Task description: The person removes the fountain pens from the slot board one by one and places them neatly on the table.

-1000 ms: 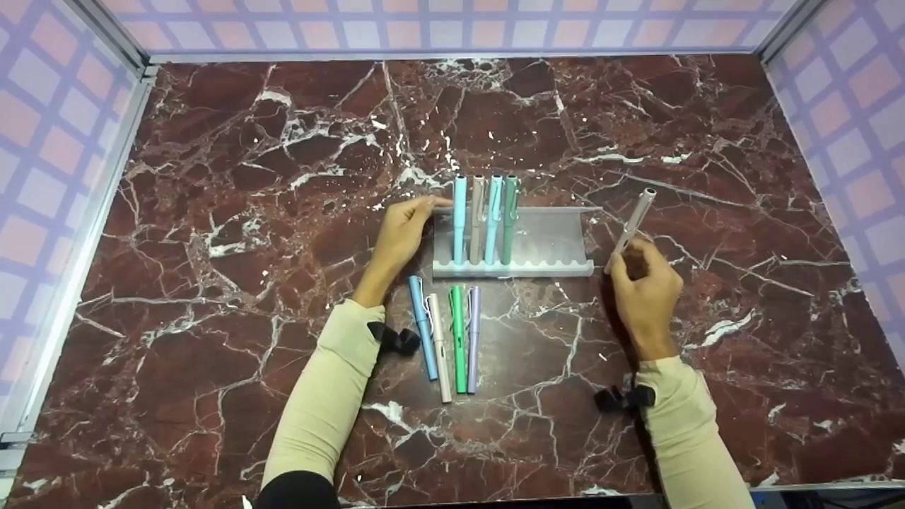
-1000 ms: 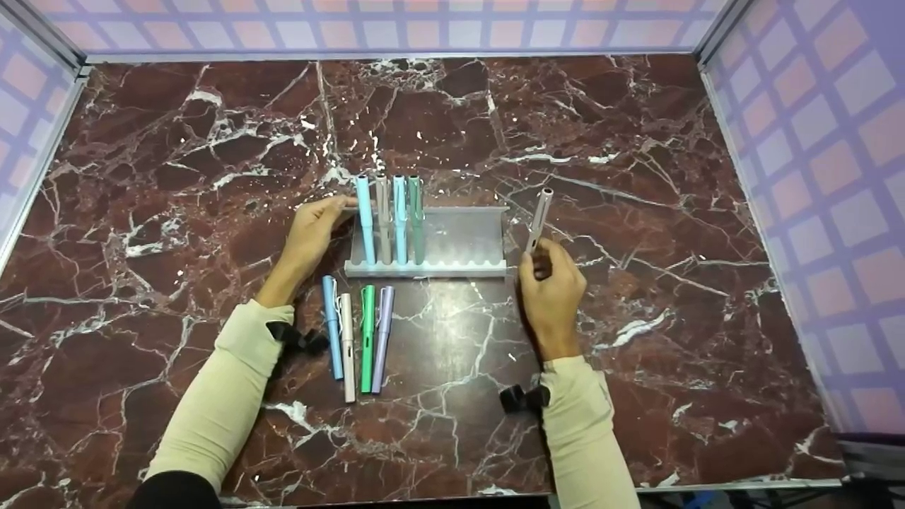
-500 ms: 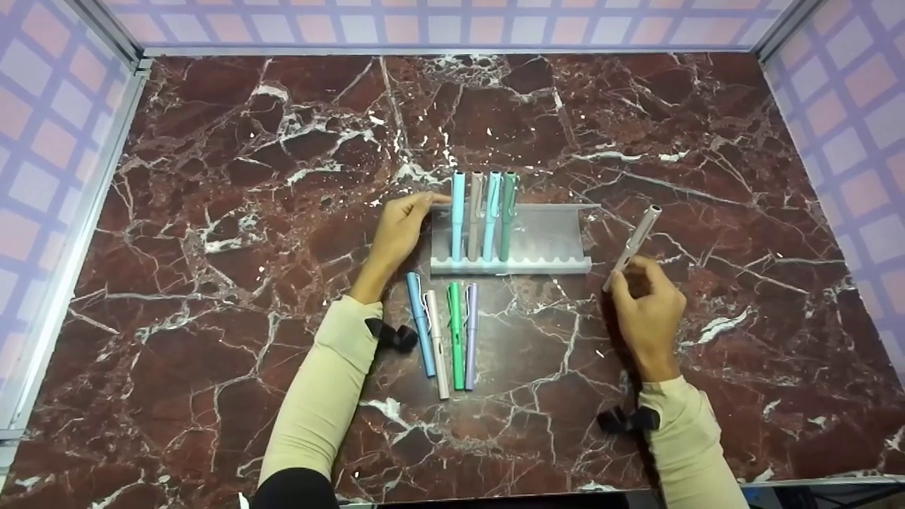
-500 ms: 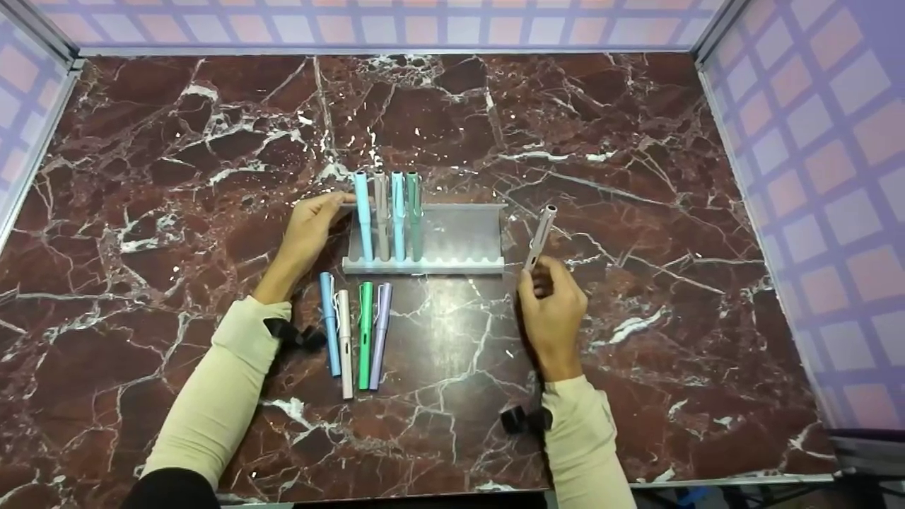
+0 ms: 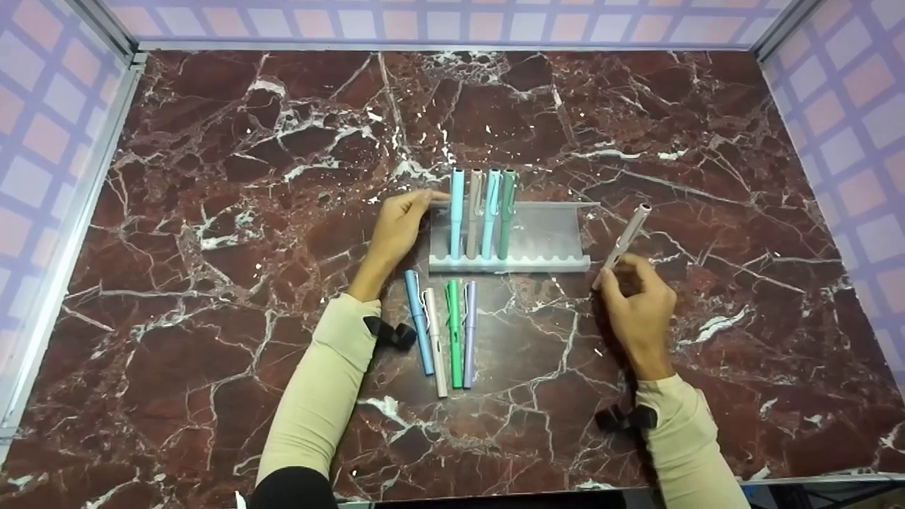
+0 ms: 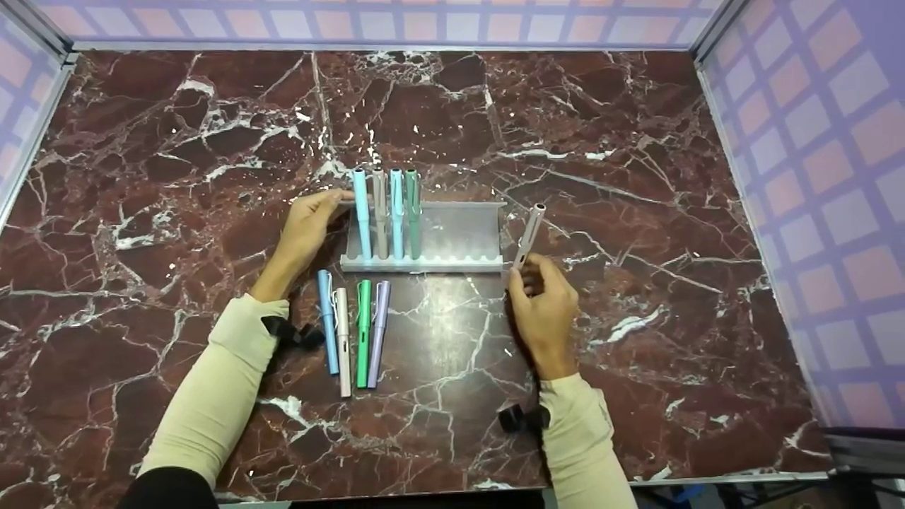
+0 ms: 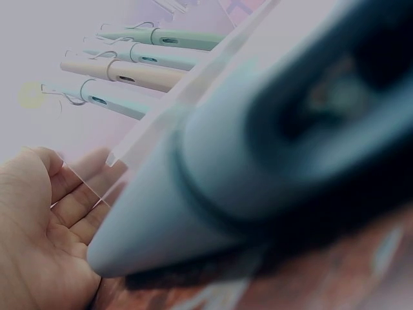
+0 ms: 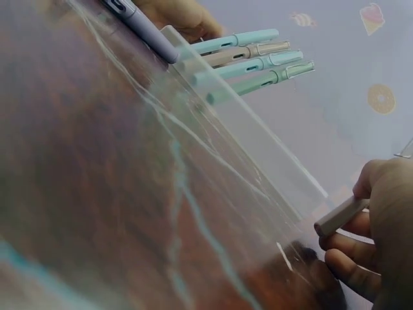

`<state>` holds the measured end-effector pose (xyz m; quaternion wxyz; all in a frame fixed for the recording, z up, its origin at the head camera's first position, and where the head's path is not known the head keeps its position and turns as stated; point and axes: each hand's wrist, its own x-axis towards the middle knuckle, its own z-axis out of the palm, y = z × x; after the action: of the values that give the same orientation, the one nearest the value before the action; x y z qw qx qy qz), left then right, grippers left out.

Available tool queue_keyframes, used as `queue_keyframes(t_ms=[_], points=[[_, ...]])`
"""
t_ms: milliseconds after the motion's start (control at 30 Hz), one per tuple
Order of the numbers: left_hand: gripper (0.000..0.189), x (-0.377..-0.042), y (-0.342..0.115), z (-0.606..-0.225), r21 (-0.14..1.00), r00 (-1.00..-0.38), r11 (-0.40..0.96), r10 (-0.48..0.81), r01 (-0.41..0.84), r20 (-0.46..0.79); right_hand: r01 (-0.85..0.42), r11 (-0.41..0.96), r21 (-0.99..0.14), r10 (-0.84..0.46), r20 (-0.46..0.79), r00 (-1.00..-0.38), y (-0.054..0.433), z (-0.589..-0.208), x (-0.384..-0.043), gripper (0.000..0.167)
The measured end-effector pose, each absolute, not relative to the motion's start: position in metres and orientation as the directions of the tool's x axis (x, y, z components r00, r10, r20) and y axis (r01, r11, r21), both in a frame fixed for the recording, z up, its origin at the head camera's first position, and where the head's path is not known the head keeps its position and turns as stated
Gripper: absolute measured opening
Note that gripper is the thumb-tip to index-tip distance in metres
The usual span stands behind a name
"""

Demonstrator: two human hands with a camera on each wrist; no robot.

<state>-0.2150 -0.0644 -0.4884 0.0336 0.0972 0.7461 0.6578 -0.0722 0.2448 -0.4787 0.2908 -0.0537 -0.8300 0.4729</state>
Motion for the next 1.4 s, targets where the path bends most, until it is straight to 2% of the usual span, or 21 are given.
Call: queue_keyframes(t_ms=[233, 400, 600, 800, 967, 1400], points=[[0.032, -0.216, -0.063, -0.487, 0.989, -0.978, 0.11, 0.195, 0.097, 0.074, -0.244, 0.59, -0.769, 0.299, 0.49, -0.819, 0.22, -0.47, -0.071, 0.012], [0.032, -0.21, -0.062, -0.474, 0.992, -0.977, 0.098, 0.206, 0.085, 0.064, -0.313, 0.622, -0.718, 0.224, 0.546, -0.808, 0.21, -0.49, -0.079, 0.017], [0.03, -0.201, -0.062, -0.456, 0.991, -0.975, 0.101, 0.213, 0.086, 0.062, -0.402, 0.566, -0.719, 0.13, 0.56, -0.818, 0.19, -0.504, -0.089, 0.018], [0.031, -0.207, -0.061, -0.47, 0.988, -0.978, 0.123, 0.198, 0.093, 0.068, -0.463, 0.505, -0.728, 0.024, 0.548, -0.836, 0.161, -0.505, -0.096, 0.015], [0.031, -0.215, -0.062, -0.488, 0.99, -0.975, 0.092, 0.201, 0.112, 0.092, -0.467, 0.486, -0.739, -0.018, 0.525, -0.851, 0.145, -0.502, -0.099, 0.018], [0.031, -0.214, -0.063, -0.488, 0.99, -0.978, 0.099, 0.193, 0.099, 0.079, -0.413, 0.455, -0.789, -0.015, 0.457, -0.889, 0.143, -0.499, -0.097, 0.016]])
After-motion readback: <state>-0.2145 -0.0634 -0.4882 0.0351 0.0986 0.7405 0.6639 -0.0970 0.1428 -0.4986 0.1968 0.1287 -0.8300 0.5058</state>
